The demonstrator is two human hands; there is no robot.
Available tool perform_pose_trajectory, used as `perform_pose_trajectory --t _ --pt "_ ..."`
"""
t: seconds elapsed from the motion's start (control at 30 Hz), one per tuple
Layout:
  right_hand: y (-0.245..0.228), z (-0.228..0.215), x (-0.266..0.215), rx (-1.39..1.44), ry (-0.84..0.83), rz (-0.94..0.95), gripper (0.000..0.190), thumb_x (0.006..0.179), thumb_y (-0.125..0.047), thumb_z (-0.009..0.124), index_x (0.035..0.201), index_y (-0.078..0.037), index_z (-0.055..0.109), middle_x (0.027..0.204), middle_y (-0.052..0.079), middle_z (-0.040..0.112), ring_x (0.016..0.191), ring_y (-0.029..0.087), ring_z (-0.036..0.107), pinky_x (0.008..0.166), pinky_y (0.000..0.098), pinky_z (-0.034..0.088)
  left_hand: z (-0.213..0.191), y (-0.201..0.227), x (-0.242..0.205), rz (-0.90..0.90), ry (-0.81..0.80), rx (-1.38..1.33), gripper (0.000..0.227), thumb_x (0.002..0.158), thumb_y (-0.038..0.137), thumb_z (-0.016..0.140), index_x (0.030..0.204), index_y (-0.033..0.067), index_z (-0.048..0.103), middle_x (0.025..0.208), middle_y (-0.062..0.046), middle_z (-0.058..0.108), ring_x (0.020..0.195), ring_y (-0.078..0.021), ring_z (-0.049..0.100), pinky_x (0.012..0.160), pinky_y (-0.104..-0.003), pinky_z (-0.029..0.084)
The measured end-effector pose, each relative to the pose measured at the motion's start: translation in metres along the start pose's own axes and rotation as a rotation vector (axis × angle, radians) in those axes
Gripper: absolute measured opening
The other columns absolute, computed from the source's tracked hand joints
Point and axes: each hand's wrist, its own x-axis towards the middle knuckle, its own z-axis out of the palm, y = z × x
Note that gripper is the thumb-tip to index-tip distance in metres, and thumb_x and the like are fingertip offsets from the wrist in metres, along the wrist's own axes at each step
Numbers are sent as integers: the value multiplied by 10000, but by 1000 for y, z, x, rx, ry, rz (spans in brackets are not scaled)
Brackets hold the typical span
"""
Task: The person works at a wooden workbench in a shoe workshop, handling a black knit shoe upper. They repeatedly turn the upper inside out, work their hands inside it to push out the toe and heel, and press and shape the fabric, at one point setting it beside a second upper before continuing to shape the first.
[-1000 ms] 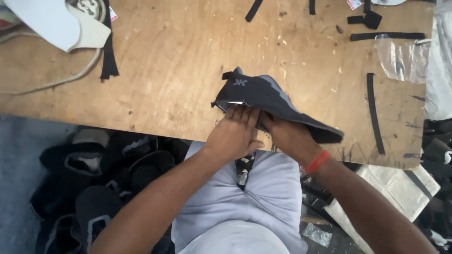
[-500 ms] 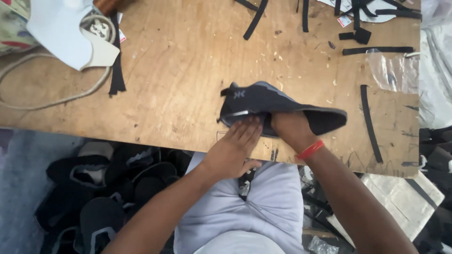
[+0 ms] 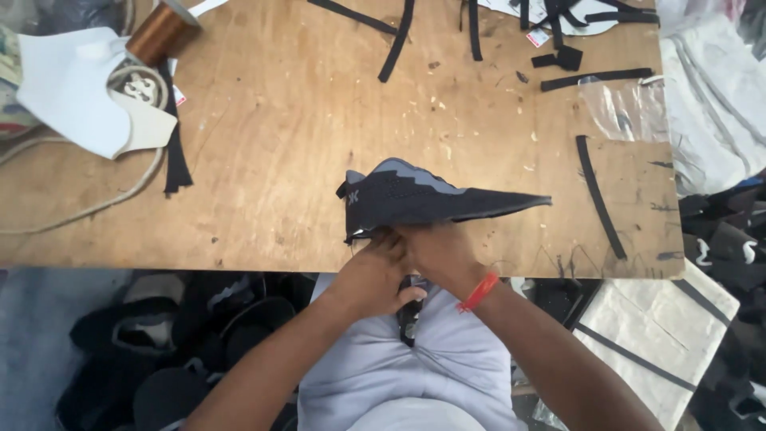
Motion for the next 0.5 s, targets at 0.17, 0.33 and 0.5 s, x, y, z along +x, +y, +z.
perform_pose_trajectory --t 0.17,0.33,0.5 --pt "-3 25 7 -52 182 -287 504 720 -185 640 1212 -144 736 1122 186 725 1011 402 677 853 524 530 -6 7 -6 -69 -99 0 667 844 532 705 1244 -1 678 1305 -259 611 1306 -461 491 1166 -518 333" --pt "42 64 9 -217 154 -272 374 857 -181 641 1211 -80 710 1115 149 731 1011 372 704 859 489 555 2 8 -4 16 46 132 708 811 591 713 1178 -15 705 1279 -268 616 1314 -463 483 1171 -517 314" --pt "33 52 -4 -79 122 -288 334 984 -219 606 1278 -80 682 1133 204 723 1006 392 684 865 502 532 -108 83 23 -227 -523 66 607 940 577 566 1187 47 727 1316 -224 650 1307 -408 536 1141 -484 397"
